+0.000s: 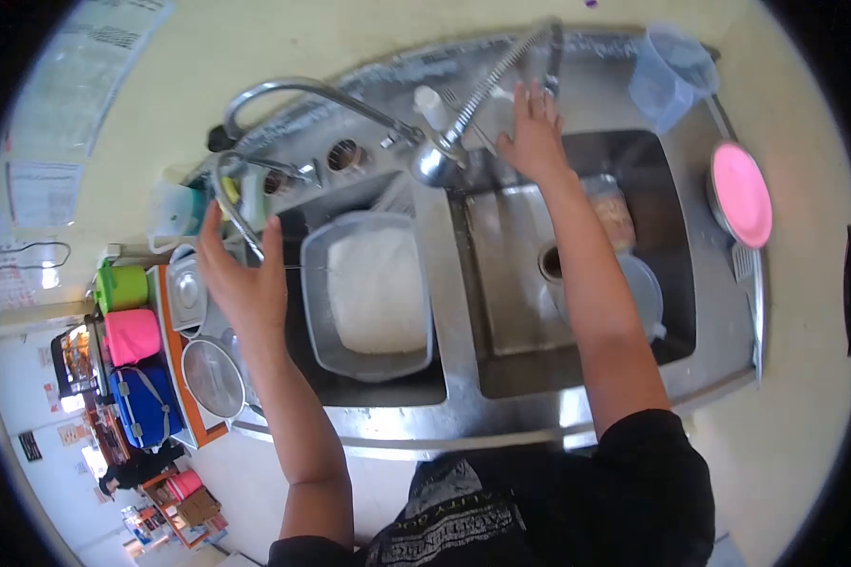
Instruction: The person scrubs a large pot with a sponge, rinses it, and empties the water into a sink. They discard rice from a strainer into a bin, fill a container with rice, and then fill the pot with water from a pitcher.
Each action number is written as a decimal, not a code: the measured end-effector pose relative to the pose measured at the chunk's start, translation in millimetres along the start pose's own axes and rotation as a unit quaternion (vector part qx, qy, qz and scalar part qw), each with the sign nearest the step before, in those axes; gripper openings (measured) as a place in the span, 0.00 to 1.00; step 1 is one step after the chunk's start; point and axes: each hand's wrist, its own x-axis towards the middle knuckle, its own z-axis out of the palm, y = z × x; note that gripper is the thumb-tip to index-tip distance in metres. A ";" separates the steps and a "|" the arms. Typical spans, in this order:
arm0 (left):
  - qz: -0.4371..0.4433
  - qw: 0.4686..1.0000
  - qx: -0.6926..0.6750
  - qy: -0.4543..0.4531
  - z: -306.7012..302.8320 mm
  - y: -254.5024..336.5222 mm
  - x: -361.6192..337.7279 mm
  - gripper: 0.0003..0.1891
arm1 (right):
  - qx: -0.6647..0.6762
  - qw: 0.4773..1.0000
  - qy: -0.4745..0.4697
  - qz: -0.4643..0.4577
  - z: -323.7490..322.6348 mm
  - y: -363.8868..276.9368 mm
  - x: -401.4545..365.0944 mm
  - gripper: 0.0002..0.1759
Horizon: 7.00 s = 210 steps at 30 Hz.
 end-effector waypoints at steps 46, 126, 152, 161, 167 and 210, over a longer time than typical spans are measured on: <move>-0.328 0.466 -0.726 -0.383 101.8 164.2 -194.8 0.30 | 0.561 0.790 -0.148 0.197 -196.3 122.7 -291.1 0.15; -0.358 0.777 -0.013 0.518 -858.6 -666.6 -607.6 0.66 | 0.555 0.129 -0.771 -0.283 12.8 -1264.0 -877.5 0.16; -0.365 0.678 0.127 0.625 -1218.2 -1068.1 -912.5 0.63 | 0.478 0.029 -0.844 -0.241 46.5 -1675.9 -1400.1 0.13; -0.362 0.593 0.218 0.686 -1316.9 -1174.2 -1009.2 0.67 | 0.429 0.009 -0.853 -0.296 54.5 -1809.7 -1595.0 0.11; -0.396 0.565 0.237 0.684 -1409.3 -1219.8 -1087.6 0.66 | 0.469 -0.043 -0.864 -0.179 33.8 -1879.5 -1743.1 0.06; -0.353 0.655 0.398 0.538 -2136.6 -1434.6 -1905.5 0.49 | 0.430 -0.174 -0.850 -0.248 -185.1 -2194.4 -2777.5 0.10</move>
